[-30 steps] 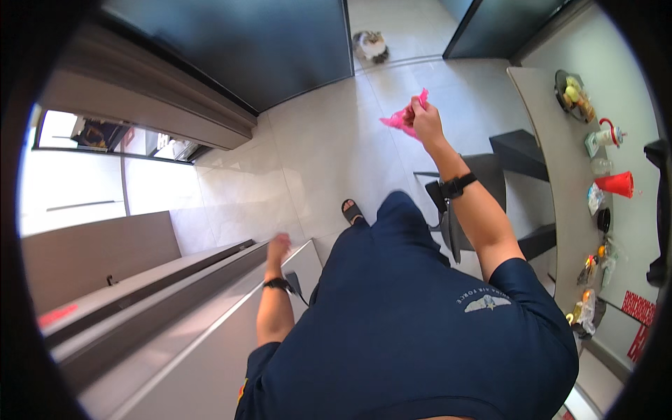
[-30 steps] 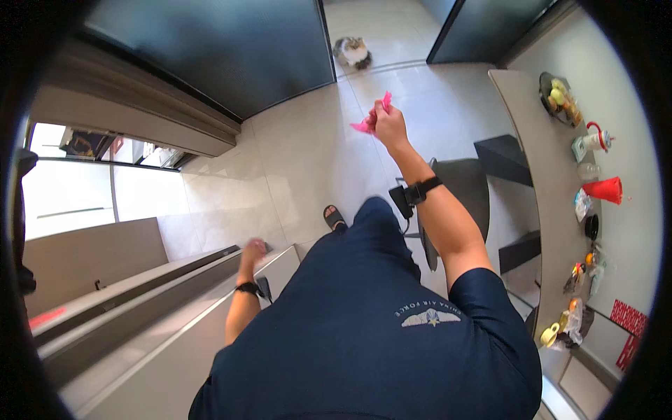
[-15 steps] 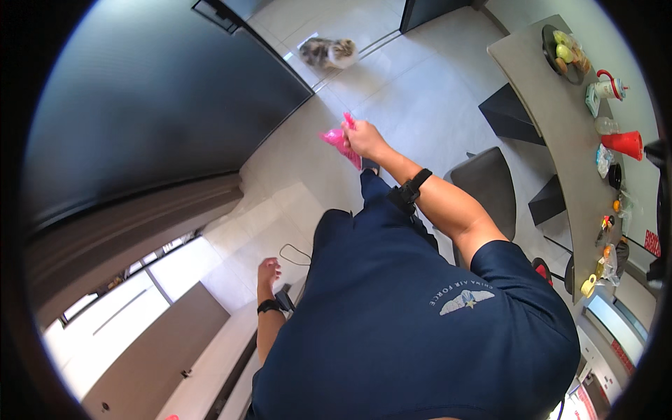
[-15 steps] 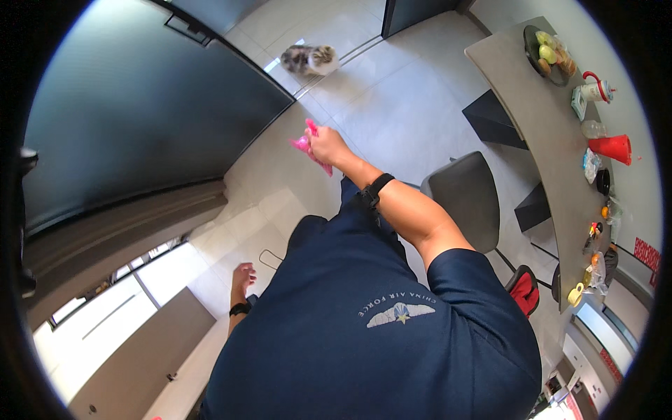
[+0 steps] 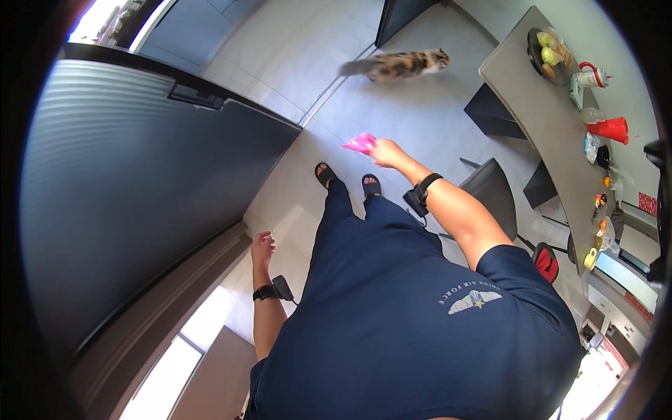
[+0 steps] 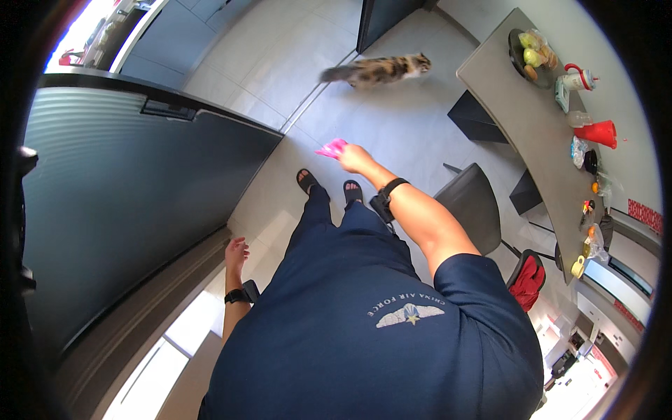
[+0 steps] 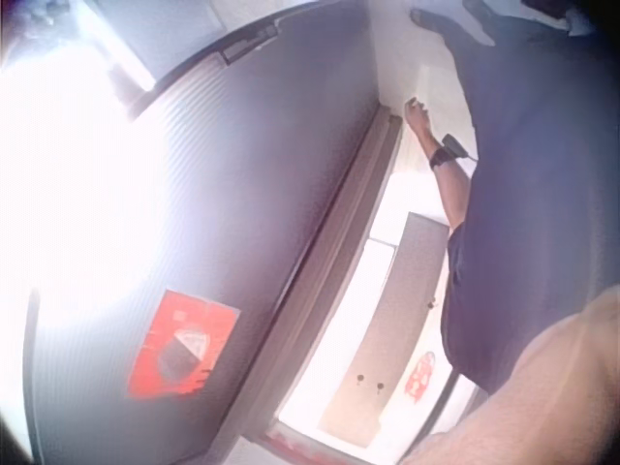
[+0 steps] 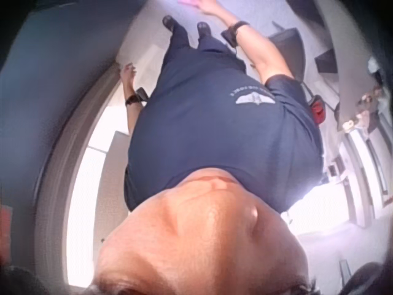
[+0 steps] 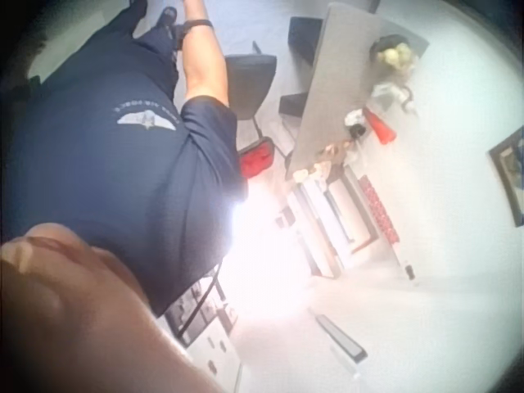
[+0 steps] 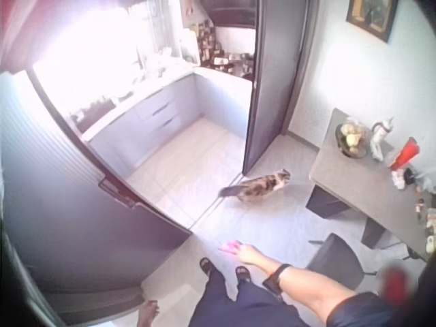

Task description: The person assembles a vacuum cleaner by connecting the hose to the main unit, attaching the wand, and fitting the brush head. They then use the assembled vacuum to clean a cat tree and empty the dustbin.

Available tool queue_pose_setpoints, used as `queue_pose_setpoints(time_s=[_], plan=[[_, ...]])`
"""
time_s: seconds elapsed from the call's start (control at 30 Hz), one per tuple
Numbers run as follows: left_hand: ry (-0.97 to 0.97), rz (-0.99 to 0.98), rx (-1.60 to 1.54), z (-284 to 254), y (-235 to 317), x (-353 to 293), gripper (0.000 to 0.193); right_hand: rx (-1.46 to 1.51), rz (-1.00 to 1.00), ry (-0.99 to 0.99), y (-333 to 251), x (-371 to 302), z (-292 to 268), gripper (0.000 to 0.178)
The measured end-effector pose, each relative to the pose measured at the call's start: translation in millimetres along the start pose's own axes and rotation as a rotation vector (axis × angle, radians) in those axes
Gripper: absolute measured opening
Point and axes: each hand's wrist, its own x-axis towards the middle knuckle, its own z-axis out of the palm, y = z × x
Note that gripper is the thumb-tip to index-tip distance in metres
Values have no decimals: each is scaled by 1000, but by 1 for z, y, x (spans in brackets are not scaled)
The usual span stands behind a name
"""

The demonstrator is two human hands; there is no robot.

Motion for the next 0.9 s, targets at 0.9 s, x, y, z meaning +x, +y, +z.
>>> queue_pose_setpoints(time_s=[0.9], plan=[[-23,37,261,18,218,104,24,616,812,-118,197,-19,-62,40]])
